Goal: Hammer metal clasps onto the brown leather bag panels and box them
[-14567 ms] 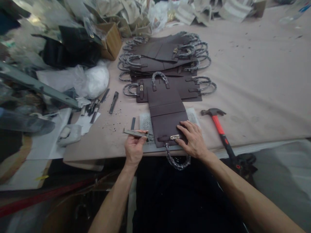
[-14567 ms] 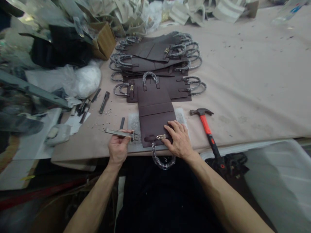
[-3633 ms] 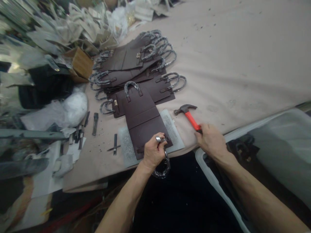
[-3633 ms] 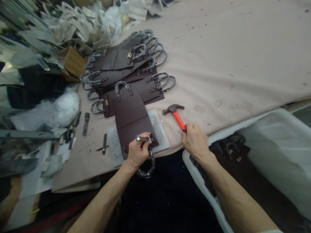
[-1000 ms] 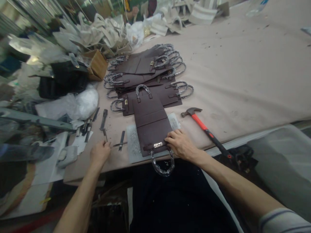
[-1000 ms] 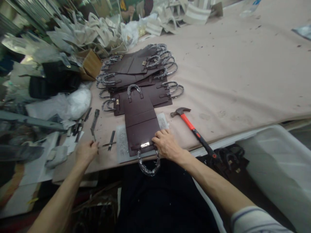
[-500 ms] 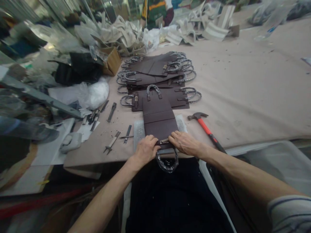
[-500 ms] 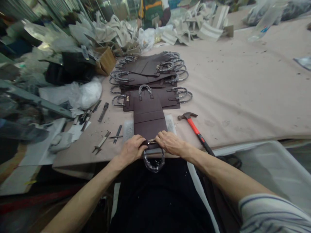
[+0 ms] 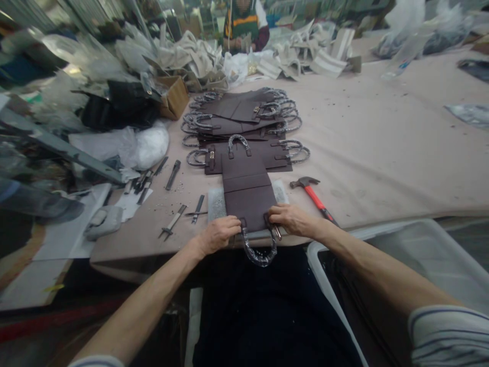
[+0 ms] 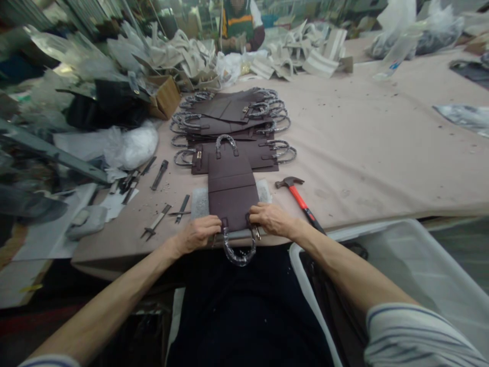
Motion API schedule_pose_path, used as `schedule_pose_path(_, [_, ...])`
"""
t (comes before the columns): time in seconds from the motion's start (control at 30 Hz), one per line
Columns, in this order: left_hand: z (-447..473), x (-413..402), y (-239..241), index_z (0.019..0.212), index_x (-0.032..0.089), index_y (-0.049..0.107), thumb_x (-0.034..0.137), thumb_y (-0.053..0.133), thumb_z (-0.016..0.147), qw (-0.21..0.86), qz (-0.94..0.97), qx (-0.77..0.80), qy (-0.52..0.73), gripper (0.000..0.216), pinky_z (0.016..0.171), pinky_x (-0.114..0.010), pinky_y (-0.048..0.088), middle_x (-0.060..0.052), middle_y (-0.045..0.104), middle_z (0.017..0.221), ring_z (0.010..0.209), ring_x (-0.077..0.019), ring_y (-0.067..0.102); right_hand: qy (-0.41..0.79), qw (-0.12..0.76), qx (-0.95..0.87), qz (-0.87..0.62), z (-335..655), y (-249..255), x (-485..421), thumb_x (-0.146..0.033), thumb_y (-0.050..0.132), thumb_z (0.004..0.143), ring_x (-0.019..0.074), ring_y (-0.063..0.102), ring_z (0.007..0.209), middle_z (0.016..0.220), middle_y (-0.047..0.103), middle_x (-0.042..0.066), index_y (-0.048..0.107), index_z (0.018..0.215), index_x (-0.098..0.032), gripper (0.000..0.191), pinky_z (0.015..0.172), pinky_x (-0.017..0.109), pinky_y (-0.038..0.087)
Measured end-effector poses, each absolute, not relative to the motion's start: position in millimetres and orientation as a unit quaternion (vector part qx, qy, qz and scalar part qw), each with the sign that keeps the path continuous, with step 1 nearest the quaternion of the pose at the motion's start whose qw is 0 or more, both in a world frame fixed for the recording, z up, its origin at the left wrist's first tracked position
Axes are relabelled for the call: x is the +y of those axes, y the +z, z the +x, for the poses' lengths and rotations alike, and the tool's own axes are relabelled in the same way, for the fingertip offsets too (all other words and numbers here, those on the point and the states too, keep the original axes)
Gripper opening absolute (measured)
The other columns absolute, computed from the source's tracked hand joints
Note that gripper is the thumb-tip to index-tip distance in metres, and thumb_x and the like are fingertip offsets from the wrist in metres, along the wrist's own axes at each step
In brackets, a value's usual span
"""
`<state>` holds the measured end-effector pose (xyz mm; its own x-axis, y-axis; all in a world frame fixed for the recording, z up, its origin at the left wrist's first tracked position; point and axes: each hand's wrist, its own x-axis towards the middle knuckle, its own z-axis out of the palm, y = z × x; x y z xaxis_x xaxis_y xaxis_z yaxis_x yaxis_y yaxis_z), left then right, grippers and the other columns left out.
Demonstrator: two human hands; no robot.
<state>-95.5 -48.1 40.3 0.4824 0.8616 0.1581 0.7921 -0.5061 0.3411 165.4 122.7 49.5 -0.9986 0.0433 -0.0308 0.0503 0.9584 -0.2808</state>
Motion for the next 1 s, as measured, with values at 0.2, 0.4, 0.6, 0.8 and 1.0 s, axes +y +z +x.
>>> schedule_pose_path(0.2, [-94, -65, 13, 0.116, 0.014, 0.07, 0.003, 0.039, 0.094, 0.029, 0.836, 0.487, 0.249, 0.04, 0.108, -0.042, 0.057, -0.015, 0.072, 0.126, 0.126, -0.0229, 0.066, -0.103, 0.031, 0.994, -0.026, 164, 53, 121, -0.007, 0.05, 0.092, 0.0218, 0.052, 0.088, 0.105, 0.063, 0.012, 0.068, 0.095, -0.016, 0.02, 0.077, 0.035, 0.049])
schedule_pose_path(0.4, [-75, -69, 9, 0.114, 0.015, 0.071, 0.003, 0.042, 0.093, 0.028, 0.799, 0.547, 0.248, 0.038, 0.11, -0.044, 0.056, -0.014, 0.072, 0.126, 0.13, -0.0234, 0.063, -0.186, -0.041, 0.982, -0.004, 183, 51, 111, -0.017, 0.061, 0.089, 0.0275, 0.057, 0.112, 0.132, 0.059, 0.015, 0.066, 0.118, -0.018, 0.029, 0.094, 0.046, 0.055])
schedule_pose_path(0.6, [-78, -58, 0, 0.112, 0.015, 0.071, 0.004, 0.041, 0.094, 0.011, 0.785, 0.567, 0.249, 0.037, 0.111, -0.042, 0.056, -0.014, 0.071, 0.125, 0.131, -0.0237, 0.062, -0.186, -0.142, 0.971, 0.035, 190, 11, 111, -0.023, 0.054, 0.096, 0.0299, 0.061, 0.121, 0.133, 0.064, 0.013, 0.067, 0.127, -0.026, 0.034, 0.1, 0.049, 0.057])
schedule_pose_path(0.8, [-78, -51, 1, 0.111, 0.011, 0.07, 0.006, 0.041, 0.094, -0.013, 0.772, 0.564, 0.292, 0.034, 0.112, -0.04, 0.054, -0.015, 0.071, 0.121, 0.127, -0.024, 0.064, -0.217, -0.205, 0.941, 0.16, 191, -8, 100, -0.024, 0.057, 0.092, 0.0327, 0.058, 0.13, 0.143, 0.058, 0.014, 0.063, 0.135, -0.026, 0.044, 0.106, 0.053, 0.054])
schedule_pose_path(1.0, [-121, -66, 17, 0.116, 0.018, 0.07, 0.006, 0.044, 0.091, -0.005, 0.588, 0.756, 0.288, 0.038, 0.103, -0.039, 0.057, -0.013, 0.073, 0.119, 0.116, -0.0221, 0.069, -0.262, -0.205, 0.932, 0.145, 191, -3, 92, -0.014, 0.052, 0.082, 0.031, 0.047, 0.143, 0.151, 0.052, 0.012, 0.054, 0.145, -0.027, 0.064, 0.116, 0.056, 0.045])
